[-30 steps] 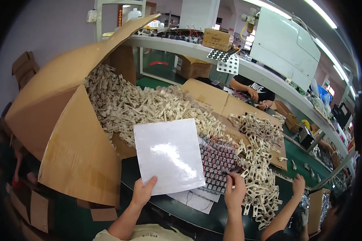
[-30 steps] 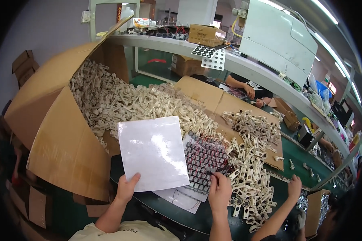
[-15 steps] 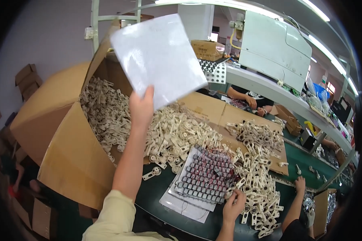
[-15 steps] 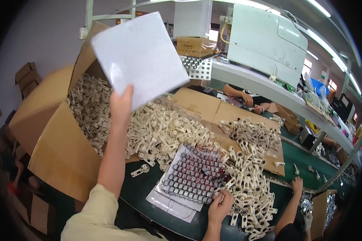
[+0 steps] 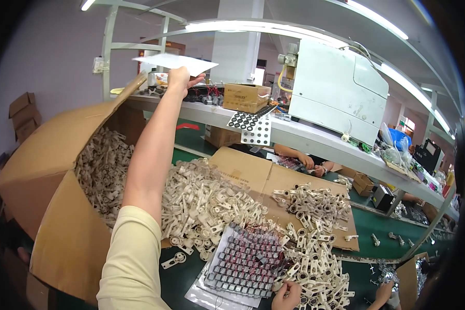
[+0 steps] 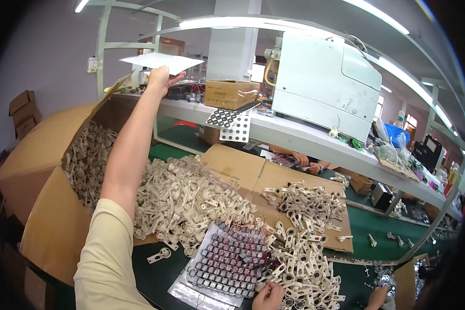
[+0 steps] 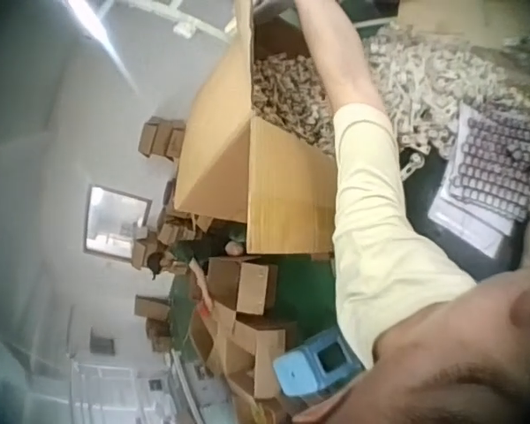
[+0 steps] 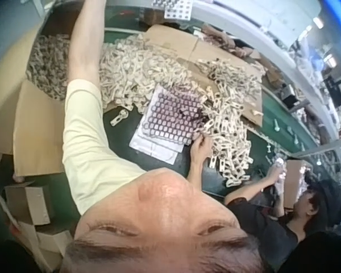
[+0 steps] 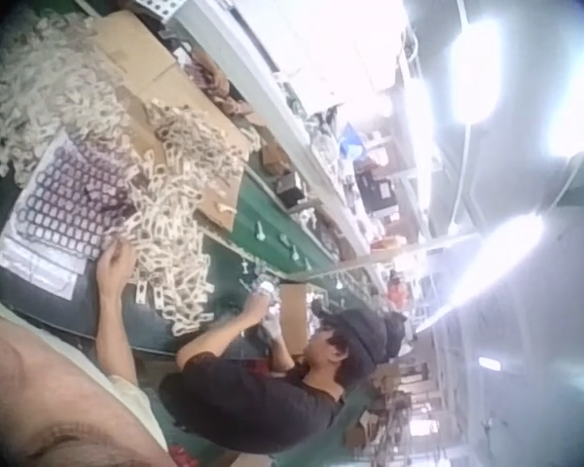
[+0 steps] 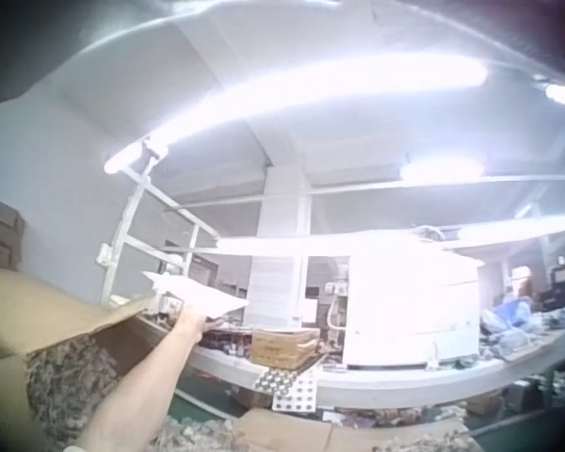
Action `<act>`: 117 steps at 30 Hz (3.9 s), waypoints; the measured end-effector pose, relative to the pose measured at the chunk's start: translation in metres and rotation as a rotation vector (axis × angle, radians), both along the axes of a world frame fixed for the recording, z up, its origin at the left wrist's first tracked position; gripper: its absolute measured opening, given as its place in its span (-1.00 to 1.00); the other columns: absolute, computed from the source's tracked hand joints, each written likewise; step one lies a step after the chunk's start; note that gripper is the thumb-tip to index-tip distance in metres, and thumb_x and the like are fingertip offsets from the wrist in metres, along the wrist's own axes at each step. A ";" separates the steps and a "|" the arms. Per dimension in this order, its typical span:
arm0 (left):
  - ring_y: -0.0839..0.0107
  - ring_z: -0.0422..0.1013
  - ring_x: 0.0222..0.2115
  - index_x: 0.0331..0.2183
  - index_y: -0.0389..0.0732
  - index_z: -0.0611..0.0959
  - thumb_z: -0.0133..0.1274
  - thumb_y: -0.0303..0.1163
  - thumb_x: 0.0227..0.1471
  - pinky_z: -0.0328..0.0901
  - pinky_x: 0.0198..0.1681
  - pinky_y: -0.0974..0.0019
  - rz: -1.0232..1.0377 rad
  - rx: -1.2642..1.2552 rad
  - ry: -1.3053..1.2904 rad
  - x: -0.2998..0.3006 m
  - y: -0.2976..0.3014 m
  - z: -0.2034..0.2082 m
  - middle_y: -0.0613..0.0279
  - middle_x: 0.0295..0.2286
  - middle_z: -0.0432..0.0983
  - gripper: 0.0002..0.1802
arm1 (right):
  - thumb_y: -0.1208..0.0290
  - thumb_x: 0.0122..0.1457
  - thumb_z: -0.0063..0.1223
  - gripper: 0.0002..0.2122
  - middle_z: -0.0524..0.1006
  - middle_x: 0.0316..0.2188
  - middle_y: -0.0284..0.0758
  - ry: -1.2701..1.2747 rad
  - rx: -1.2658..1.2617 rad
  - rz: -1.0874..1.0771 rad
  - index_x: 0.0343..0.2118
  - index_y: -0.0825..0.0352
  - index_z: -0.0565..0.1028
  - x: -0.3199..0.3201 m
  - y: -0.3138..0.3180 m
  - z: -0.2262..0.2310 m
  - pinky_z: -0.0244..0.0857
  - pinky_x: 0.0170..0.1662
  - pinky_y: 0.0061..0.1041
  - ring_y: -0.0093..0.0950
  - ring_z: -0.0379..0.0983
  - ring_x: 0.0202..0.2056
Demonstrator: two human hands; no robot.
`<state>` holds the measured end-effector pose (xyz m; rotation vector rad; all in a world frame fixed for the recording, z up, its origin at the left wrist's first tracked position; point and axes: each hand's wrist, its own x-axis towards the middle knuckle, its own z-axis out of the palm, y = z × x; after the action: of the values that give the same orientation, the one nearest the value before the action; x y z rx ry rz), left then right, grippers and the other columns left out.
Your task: The person assembles small electronic components by hand, inserting wired motors into white plastic housings.
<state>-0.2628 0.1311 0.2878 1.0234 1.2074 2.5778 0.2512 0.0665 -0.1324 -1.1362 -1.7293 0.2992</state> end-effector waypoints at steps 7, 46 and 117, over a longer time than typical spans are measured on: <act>0.09 0.52 -0.28 -0.08 -0.48 0.32 -0.15 -0.47 0.18 0.57 -0.35 0.31 -0.225 -0.082 -0.148 -0.036 0.055 -0.015 -0.12 -0.16 0.40 -0.68 | 0.47 0.18 -0.02 -0.86 0.52 -0.37 -0.09 0.045 -0.112 0.016 -0.29 0.39 0.53 -0.013 0.006 0.003 0.31 -0.18 -0.31 -0.16 0.44 -0.30; 0.05 0.43 -0.31 -0.20 -0.24 0.60 0.20 -0.28 -0.04 0.33 -0.25 0.12 0.444 -1.291 0.669 0.203 -0.210 -0.445 0.03 -0.30 0.41 -0.64 | 0.58 0.20 -0.01 -0.88 0.47 -0.39 -0.40 0.295 -0.189 0.161 -0.22 0.42 0.49 0.009 -0.007 0.003 0.25 -0.31 -0.66 -0.66 0.33 -0.42; 0.18 0.29 0.08 0.08 -0.35 0.28 -0.02 -0.60 0.13 0.18 0.16 0.10 -1.139 -0.517 -0.284 0.330 -0.184 -0.417 -0.05 0.06 0.30 -0.52 | 0.62 0.07 0.15 -0.75 0.48 -0.39 -0.26 0.277 -0.661 0.552 -0.14 0.43 0.49 0.003 -0.068 0.040 0.36 -0.47 -0.60 -0.55 0.48 -0.52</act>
<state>0.0669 -0.0528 -0.1296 0.8132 0.7716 1.3705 0.2542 -0.0011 -0.0919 -0.9671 -1.7046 1.3805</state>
